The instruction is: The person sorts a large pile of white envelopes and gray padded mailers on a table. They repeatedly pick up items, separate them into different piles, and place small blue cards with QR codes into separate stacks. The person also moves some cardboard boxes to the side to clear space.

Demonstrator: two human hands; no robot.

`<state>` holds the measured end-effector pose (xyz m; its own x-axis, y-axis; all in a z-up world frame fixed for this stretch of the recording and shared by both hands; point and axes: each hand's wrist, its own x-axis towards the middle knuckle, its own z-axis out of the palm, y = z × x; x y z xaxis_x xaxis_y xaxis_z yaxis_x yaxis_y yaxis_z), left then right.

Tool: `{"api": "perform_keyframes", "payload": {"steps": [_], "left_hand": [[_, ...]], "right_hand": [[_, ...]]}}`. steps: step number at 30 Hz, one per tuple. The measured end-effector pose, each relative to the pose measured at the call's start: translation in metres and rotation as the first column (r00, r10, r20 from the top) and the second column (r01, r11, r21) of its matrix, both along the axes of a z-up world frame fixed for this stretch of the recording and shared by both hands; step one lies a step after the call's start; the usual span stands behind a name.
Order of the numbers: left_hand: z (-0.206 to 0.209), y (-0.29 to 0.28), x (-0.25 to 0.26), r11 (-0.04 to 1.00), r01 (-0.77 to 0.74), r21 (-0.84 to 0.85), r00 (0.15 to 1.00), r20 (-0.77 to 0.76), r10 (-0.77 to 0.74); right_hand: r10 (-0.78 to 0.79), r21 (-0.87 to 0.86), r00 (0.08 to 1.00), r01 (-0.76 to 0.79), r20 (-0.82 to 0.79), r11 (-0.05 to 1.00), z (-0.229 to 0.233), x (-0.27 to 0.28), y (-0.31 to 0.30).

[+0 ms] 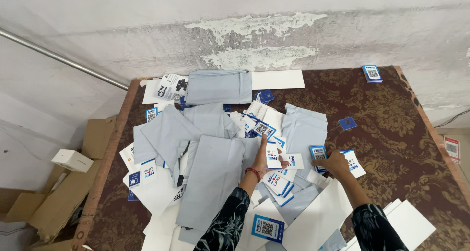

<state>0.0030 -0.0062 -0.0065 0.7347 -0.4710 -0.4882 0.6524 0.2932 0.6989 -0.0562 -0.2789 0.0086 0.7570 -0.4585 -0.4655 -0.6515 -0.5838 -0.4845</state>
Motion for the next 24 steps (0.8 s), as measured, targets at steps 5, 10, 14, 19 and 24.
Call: {"api": "perform_keyframes", "payload": {"steps": [5,10,14,19,24], "left_hand": [[-0.004,-0.001,0.002,1.000,-0.002,0.016,1.000,-0.001,0.002],[-0.003,0.000,0.001,1.000,0.004,-0.001,1.000,0.017,-0.004],[0.000,0.001,0.000,1.000,0.013,0.005,1.000,0.028,-0.013],[0.002,0.002,-0.002,1.000,0.023,0.004,1.000,0.020,-0.023],[0.005,0.002,0.000,1.000,0.017,-0.009,1.000,0.026,-0.017]], "right_hand": [[0.052,-0.321,0.998,-0.055,-0.020,0.946,-0.013,0.001,-0.039],[0.029,-0.415,0.980,-0.111,-0.198,0.903,-0.012,-0.014,-0.087],[0.091,-0.425,0.985,-0.146,-0.147,0.893,-0.034,-0.020,-0.090],[0.085,-0.423,0.980,-0.156,-0.181,0.893,-0.035,-0.019,-0.085],[0.028,-0.423,0.966,-0.139,-0.258,0.895,0.003,-0.013,-0.056]]}}
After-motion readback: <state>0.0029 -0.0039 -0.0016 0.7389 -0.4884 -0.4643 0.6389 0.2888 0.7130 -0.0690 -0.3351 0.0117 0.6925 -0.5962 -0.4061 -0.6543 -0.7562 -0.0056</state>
